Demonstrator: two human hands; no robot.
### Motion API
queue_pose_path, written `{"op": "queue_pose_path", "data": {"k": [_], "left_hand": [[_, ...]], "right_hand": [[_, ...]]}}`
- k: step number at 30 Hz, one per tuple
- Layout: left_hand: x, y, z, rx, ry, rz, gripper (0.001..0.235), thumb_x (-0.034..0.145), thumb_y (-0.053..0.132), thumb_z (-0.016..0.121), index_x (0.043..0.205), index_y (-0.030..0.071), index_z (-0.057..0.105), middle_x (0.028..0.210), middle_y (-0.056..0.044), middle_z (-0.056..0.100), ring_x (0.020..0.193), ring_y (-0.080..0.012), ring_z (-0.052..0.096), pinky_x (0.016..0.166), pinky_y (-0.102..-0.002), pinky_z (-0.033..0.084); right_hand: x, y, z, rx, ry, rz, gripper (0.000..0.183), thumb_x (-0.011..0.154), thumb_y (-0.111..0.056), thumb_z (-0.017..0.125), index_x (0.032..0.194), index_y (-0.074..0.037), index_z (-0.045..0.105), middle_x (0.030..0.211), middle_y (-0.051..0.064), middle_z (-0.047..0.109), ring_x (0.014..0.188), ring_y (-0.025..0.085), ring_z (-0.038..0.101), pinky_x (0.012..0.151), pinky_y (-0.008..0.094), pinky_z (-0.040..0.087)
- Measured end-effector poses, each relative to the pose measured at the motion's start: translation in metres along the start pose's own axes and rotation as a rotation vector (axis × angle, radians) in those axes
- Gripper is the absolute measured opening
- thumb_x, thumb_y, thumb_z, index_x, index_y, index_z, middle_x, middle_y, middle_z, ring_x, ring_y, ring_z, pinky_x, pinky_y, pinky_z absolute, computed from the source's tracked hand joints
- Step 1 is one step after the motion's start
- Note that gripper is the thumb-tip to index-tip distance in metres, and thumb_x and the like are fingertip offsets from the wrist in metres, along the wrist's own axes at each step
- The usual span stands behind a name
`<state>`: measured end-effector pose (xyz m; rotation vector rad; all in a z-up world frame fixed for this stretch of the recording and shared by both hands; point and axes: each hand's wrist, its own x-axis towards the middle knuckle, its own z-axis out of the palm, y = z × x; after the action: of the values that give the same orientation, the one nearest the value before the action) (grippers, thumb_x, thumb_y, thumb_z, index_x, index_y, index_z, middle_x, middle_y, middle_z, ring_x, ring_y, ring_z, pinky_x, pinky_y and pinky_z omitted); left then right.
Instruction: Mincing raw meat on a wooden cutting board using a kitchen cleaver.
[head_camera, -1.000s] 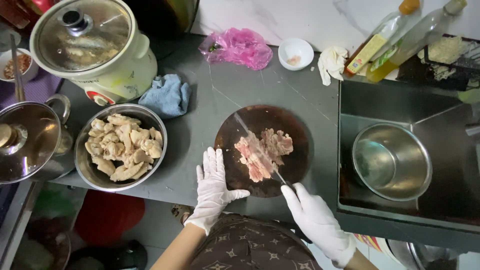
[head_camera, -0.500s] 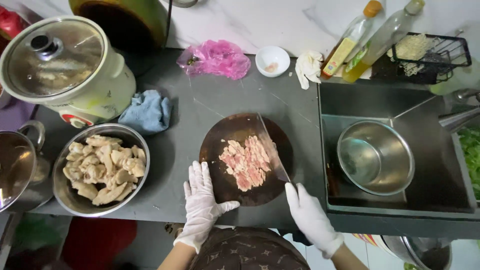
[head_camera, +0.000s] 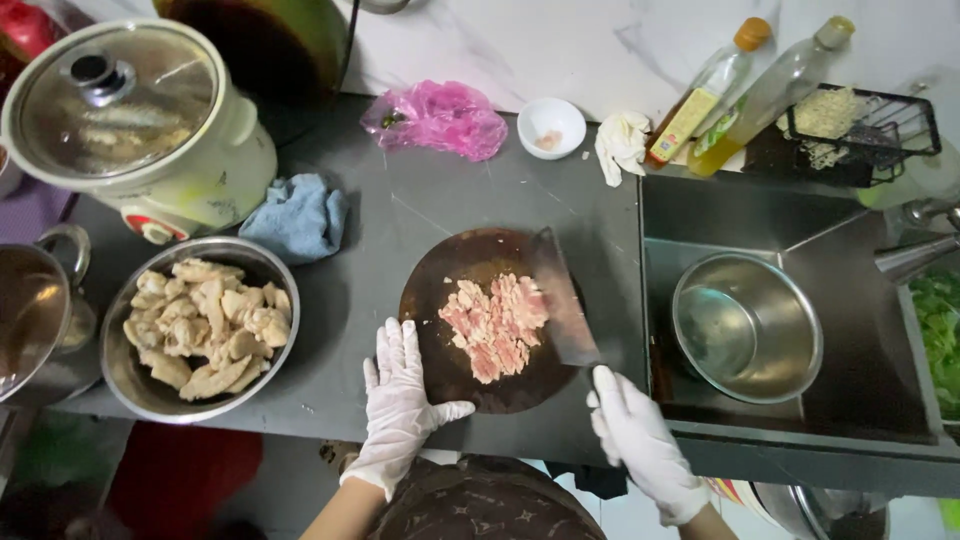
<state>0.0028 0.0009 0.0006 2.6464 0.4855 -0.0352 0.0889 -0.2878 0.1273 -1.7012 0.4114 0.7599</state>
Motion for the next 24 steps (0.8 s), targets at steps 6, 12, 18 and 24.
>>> {"op": "queue_pose_path", "data": {"k": [6, 12, 18, 24], "left_hand": [[0.001, 0.0, 0.004, 0.123, 0.053, 0.04, 0.17, 0.043, 0.076, 0.1, 0.163, 0.002, 0.006, 0.171, -0.025, 0.004, 0.158, -0.0383, 0.004, 0.119, -0.06, 0.014], [-0.004, 0.006, -0.005, -0.03, 0.069, 0.032, 0.161, 0.047, 0.066, 0.102, 0.163, 0.005, 0.009, 0.172, -0.021, 0.002, 0.159, -0.0366, 0.002, 0.122, -0.058, 0.009], [-0.001, 0.003, 0.001, -0.001, 0.066, 0.024, 0.165, 0.044, 0.068, 0.102, 0.164, 0.005, 0.008, 0.171, -0.023, 0.001, 0.158, -0.0379, 0.002, 0.121, -0.059, 0.011], [-0.002, 0.003, 0.0, -0.01, 0.077, 0.04, 0.161, 0.046, 0.068, 0.1, 0.164, 0.006, 0.009, 0.171, -0.023, 0.003, 0.158, -0.0388, 0.004, 0.12, -0.06, 0.011]], "right_hand": [[-0.043, -0.039, 0.049, -0.54, 0.034, 0.117, 0.042, 0.103, -0.043, 0.046, 0.11, -0.01, 0.071, 0.086, 0.008, 0.077, 0.074, 0.021, 0.067, 0.073, 0.032, 0.05], [-0.071, -0.072, 0.046, -0.309, 0.118, 0.025, 0.035, 0.104, -0.029, 0.046, 0.101, -0.003, 0.069, 0.057, 0.014, 0.057, 0.045, 0.023, 0.044, 0.048, 0.036, 0.034], [-0.027, -0.023, 0.072, -0.692, -0.001, -0.176, 0.036, 0.103, -0.038, 0.042, 0.104, -0.006, 0.058, 0.077, 0.02, 0.075, 0.07, 0.036, 0.076, 0.072, 0.048, 0.06], [-0.042, -0.048, 0.067, -0.556, 0.06, -0.118, 0.04, 0.101, -0.04, 0.047, 0.104, -0.005, 0.065, 0.094, 0.011, 0.081, 0.077, 0.028, 0.073, 0.075, 0.038, 0.055]]}}
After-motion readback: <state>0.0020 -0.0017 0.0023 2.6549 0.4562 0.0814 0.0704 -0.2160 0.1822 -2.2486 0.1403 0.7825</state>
